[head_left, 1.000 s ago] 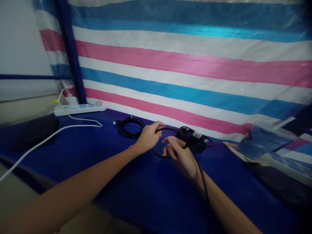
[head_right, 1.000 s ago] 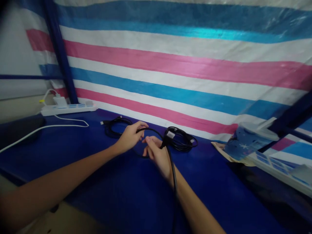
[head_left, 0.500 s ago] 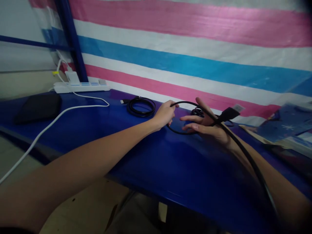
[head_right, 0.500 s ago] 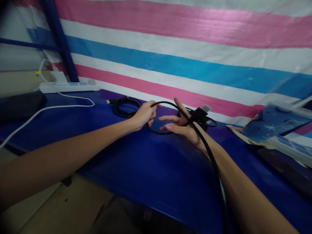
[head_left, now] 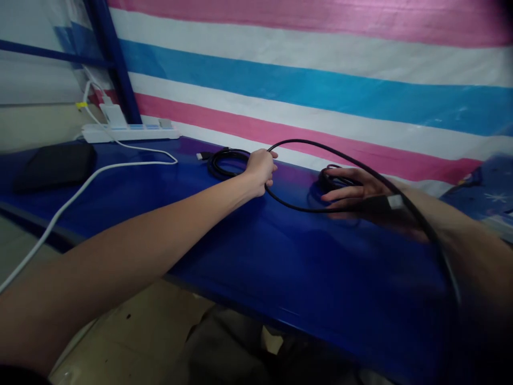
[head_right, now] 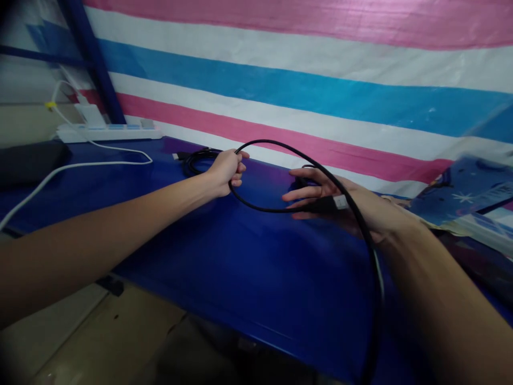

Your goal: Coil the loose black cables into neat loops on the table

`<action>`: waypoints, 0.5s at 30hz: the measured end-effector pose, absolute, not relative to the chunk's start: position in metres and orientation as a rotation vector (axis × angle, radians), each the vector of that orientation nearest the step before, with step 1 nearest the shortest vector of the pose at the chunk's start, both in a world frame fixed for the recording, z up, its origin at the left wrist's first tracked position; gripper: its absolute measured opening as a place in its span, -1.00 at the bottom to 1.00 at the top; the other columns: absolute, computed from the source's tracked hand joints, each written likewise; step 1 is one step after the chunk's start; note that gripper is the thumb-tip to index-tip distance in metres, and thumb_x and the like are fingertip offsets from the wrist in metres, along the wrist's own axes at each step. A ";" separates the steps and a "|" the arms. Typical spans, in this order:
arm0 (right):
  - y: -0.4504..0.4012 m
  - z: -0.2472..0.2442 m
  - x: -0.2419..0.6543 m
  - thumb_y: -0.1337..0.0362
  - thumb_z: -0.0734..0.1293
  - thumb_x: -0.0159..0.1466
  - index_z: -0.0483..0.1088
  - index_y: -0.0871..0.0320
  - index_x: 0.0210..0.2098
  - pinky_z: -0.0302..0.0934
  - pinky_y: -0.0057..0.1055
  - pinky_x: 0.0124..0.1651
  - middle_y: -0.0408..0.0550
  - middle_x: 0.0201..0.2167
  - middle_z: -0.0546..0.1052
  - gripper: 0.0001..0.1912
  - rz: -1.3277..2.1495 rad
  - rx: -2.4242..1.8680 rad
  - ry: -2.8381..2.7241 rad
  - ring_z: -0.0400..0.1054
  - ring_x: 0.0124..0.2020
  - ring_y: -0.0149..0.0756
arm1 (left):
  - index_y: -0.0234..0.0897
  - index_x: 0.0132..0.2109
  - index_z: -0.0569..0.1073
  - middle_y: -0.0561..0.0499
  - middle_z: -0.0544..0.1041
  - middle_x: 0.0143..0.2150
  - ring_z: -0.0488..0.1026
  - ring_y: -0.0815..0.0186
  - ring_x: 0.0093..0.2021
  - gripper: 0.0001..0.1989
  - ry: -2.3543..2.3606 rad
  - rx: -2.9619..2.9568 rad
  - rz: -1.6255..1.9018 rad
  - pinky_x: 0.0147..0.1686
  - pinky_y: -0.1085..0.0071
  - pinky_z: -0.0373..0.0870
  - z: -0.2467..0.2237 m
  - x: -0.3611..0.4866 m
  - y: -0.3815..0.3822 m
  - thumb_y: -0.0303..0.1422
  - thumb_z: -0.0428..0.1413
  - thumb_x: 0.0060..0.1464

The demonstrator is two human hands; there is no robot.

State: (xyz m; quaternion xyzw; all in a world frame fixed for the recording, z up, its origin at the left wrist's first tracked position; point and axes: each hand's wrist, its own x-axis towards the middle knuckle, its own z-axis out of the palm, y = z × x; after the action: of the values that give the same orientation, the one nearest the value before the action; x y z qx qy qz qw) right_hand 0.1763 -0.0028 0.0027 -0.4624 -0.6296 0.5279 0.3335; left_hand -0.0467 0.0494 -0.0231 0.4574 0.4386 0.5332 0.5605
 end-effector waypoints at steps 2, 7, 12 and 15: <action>-0.003 0.009 0.175 0.22 0.27 0.19 0.30 0.07 0.08 0.36 -0.29 -0.25 0.10 -0.10 0.51 -0.55 1.260 -1.312 -1.533 0.48 -0.28 -0.21 | -0.31 -0.19 0.21 0.14 0.10 -0.56 -0.04 0.55 -0.67 -0.86 1.026 1.033 1.265 -0.65 0.50 -0.14 -0.021 -0.049 0.050 -0.47 -0.19 0.12; -0.014 0.023 0.156 -0.04 0.08 0.32 0.23 0.03 0.17 0.18 -0.43 -0.52 0.10 0.06 0.41 -0.48 1.014 -1.330 -1.312 0.36 -0.54 -0.46 | -0.34 -0.16 0.22 0.15 0.08 -0.59 -0.09 0.56 -0.69 -0.84 0.919 0.953 1.236 -0.66 0.52 -0.16 -0.018 -0.050 0.051 -0.50 -0.20 0.13; -0.018 0.012 0.145 0.01 0.22 0.27 0.22 -0.04 0.13 0.28 -0.37 -0.43 0.09 0.07 0.40 -0.53 0.916 -1.250 -1.554 0.41 -0.49 -0.41 | -0.35 -0.10 0.21 0.18 0.04 -0.61 -0.13 0.57 -0.71 -0.79 0.797 0.923 1.216 -0.67 0.53 -0.20 -0.014 -0.053 0.054 -0.52 -0.21 0.14; -0.014 0.003 0.146 0.09 0.36 0.17 0.32 0.00 0.02 0.34 -0.39 -0.33 0.04 -0.04 0.48 -0.57 0.943 -1.329 -1.590 0.47 -0.34 -0.30 | -0.36 -0.08 0.23 0.19 0.02 -0.61 -0.14 0.57 -0.71 -0.78 0.745 0.962 1.274 -0.67 0.54 -0.20 -0.010 -0.057 0.055 -0.50 -0.20 0.15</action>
State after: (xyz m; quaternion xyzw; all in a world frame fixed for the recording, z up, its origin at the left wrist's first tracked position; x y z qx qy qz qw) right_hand 0.1464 -0.0137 0.0028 -0.5302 -0.6340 0.3761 0.4190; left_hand -0.0568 0.0551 -0.0104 0.4211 0.3262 0.5579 0.6364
